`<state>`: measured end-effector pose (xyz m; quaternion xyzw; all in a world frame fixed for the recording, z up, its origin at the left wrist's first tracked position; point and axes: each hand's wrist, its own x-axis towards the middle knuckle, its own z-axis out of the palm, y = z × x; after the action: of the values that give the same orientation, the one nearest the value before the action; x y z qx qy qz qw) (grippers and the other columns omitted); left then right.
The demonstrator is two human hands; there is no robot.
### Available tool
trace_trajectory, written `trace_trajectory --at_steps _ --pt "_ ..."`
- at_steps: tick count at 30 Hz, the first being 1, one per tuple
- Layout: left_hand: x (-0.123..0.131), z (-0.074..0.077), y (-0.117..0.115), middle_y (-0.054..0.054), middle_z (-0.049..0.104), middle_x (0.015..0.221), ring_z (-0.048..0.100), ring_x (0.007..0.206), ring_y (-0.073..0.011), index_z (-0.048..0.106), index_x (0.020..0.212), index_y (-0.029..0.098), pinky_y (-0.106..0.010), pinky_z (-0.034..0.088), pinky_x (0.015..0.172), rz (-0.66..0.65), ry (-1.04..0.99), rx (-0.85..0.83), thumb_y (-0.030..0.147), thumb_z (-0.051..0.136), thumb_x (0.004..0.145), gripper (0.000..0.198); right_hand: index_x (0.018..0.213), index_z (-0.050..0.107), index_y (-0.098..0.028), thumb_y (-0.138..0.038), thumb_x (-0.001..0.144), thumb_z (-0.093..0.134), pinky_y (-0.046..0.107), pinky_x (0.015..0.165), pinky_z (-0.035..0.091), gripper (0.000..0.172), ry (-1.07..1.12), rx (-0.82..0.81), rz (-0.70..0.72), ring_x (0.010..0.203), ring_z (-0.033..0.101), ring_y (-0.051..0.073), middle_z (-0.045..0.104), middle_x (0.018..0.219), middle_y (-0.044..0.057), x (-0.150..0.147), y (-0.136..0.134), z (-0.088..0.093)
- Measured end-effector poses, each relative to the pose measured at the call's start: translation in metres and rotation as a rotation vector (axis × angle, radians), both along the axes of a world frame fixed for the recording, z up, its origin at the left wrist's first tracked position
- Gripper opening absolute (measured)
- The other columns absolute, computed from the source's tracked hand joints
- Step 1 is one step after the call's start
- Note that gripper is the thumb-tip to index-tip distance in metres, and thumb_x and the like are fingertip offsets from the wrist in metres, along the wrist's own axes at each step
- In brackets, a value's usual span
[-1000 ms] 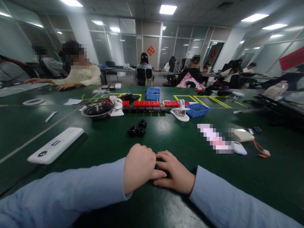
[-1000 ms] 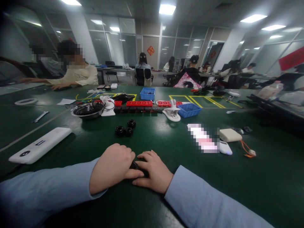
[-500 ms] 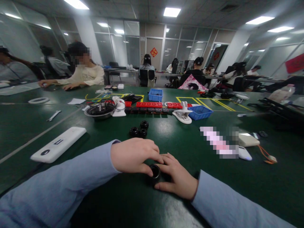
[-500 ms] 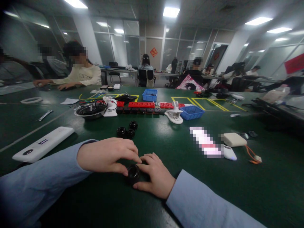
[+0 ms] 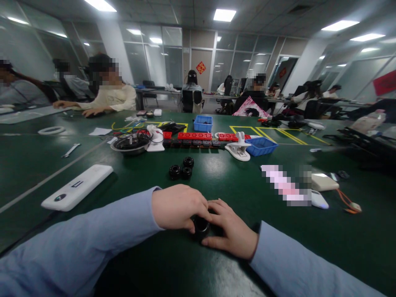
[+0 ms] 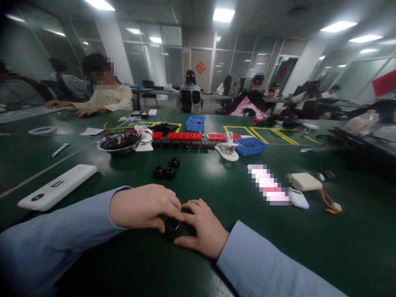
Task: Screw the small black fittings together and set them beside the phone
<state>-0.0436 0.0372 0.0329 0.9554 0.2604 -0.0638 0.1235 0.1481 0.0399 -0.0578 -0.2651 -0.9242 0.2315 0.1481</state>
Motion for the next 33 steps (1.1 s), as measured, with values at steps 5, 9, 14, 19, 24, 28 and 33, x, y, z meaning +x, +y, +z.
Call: trace_trajectory --at_steps 5,9,14,19,24,28,33 --pt "0.001 0.001 -0.001 -0.002 0.067 0.103 0.061 0.092 -0.0179 0.063 0.107 0.022 -0.026 0.044 0.077 0.011 -0.014 -0.011 0.019 0.074 0.069 0.04 0.114 0.059 -0.025 -0.043 0.071 0.068 0.045 0.094 0.033 0.047 -0.005 0.003 -0.001 0.109 0.043 0.026 0.052 0.117 0.008 -0.001 0.0 0.0" --pt "0.004 0.005 -0.004 -0.002 0.068 0.099 0.062 0.09 -0.0178 0.063 0.106 0.023 -0.024 0.045 0.075 0.039 0.01 -0.017 0.017 0.074 0.069 0.039 0.115 0.058 -0.026 -0.044 0.071 0.067 0.045 0.094 0.033 0.049 -0.002 -0.012 -0.011 0.11 0.042 0.026 0.052 0.118 0.008 0.0 0.0 0.0" --pt "0.007 0.01 -0.009 -0.003 0.069 0.096 0.063 0.089 -0.019 0.063 0.106 0.021 -0.024 0.045 0.073 0.07 0.081 0.007 0.017 0.072 0.071 0.037 0.116 0.058 -0.026 -0.043 0.069 0.07 0.047 0.097 0.03 0.051 0.02 -0.057 -0.026 0.109 0.043 0.026 0.053 0.117 0.007 0.0 0.0 -0.001" --pt "0.006 0.009 -0.01 -0.001 0.069 0.091 0.064 0.084 -0.018 0.064 0.101 0.022 -0.022 0.045 0.068 0.071 0.05 0.028 0.016 0.074 0.068 0.034 0.113 0.06 -0.026 -0.042 0.068 0.072 0.047 0.098 0.029 0.049 -0.002 -0.084 -0.034 0.111 0.042 0.026 0.053 0.118 0.007 -0.001 0.001 0.0" --pt "0.008 0.01 -0.011 -0.003 0.068 0.097 0.063 0.089 -0.0195 0.063 0.107 0.022 -0.023 0.045 0.073 0.107 0.126 0.016 0.018 0.072 0.072 0.037 0.112 0.061 -0.027 -0.042 0.068 0.071 0.049 0.1 0.027 0.048 -0.011 -0.074 -0.033 0.112 0.042 0.027 0.054 0.119 0.007 -0.002 0.001 -0.001" --pt "0.011 0.01 -0.012 -0.003 0.068 0.099 0.062 0.092 -0.0201 0.062 0.11 0.023 -0.023 0.045 0.077 0.121 0.16 0.011 0.022 0.071 0.073 0.038 0.115 0.059 -0.027 -0.041 0.068 0.072 0.048 0.099 0.028 0.051 -0.014 -0.066 -0.031 0.112 0.042 0.027 0.054 0.119 0.007 -0.001 0.001 -0.001" --pt "0.011 0.009 -0.013 -0.003 0.067 0.098 0.062 0.092 -0.0209 0.061 0.113 0.024 -0.025 0.046 0.075 0.137 0.175 0.018 0.025 0.07 0.074 0.04 0.118 0.057 -0.028 -0.042 0.068 0.071 0.05 0.099 0.028 0.054 -0.007 -0.062 -0.028 0.112 0.042 0.027 0.053 0.12 0.008 -0.001 0.001 -0.001"
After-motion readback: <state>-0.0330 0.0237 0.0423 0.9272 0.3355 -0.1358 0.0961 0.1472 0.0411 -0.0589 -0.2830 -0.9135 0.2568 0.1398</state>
